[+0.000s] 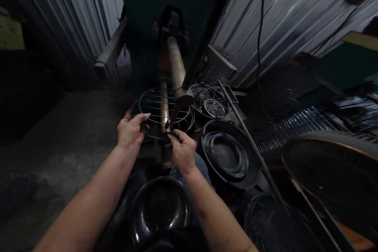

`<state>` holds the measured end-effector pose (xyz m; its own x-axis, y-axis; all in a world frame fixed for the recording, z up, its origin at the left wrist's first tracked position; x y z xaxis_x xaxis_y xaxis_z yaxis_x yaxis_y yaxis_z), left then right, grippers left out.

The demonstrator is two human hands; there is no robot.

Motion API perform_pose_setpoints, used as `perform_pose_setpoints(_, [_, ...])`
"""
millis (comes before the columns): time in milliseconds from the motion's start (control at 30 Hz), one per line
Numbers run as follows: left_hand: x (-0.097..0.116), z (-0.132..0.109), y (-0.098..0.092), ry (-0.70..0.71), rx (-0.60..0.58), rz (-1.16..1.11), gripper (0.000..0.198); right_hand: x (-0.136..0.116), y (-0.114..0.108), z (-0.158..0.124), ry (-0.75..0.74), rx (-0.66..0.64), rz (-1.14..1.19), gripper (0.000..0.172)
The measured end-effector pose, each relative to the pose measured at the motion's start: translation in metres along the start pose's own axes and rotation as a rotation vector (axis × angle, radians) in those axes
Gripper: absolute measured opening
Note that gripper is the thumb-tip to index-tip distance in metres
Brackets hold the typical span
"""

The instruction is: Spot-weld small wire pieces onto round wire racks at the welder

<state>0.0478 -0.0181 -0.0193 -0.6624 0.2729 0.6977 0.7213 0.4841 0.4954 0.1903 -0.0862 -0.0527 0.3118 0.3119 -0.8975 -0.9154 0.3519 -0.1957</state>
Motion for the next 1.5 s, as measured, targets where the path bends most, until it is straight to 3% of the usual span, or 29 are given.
perform_pose_setpoints(233, [0.000,0.003,-0.002,-0.015,-0.040,0.032,0.045,-0.003,-0.002,-0.002,-0.014,-0.011,0.077,0.020])
perform_pose_setpoints(400, [-0.001,0.010,-0.004,-0.006,-0.043,0.023,0.050,0.001,-0.028,0.003,-0.218,0.128,-0.176,0.028])
perform_pose_setpoints(567, [0.009,0.009,-0.012,0.015,-0.036,0.045,0.049,0.000,-0.031,0.015,-0.418,-0.191,-0.331,0.020])
perform_pose_setpoints(733, [0.019,0.007,-0.020,-0.055,-0.033,0.049,0.051,-0.004,-0.019,0.013,-0.623,-0.203,-0.440,0.023])
perform_pose_setpoints(867, [0.021,0.008,-0.019,-0.090,-0.016,0.051,0.050,-0.002,-0.016,0.014,-0.635,-0.219,-0.480,0.024])
perform_pose_setpoints(1067, [0.024,0.013,-0.017,-0.004,-0.072,0.073,0.048,-0.002,-0.017,0.018,-0.558,-0.272,-0.427,0.024])
perform_pose_setpoints(1500, [0.023,0.021,-0.016,-0.032,-0.062,0.119,0.047,-0.001,-0.016,0.020,-0.618,-0.264,-0.471,0.026])
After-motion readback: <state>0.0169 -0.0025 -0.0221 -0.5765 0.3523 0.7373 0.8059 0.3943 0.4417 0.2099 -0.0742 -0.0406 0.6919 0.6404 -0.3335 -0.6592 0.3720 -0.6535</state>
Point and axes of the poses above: each hand's wrist, its own z-axis towards the middle knuckle, its own y-axis out of the palm, x = y × z, the point moved 1 cm from there along z, towards the middle knuckle, and after that the axes turned 13 degrees about -y, right-handed, at the moved point
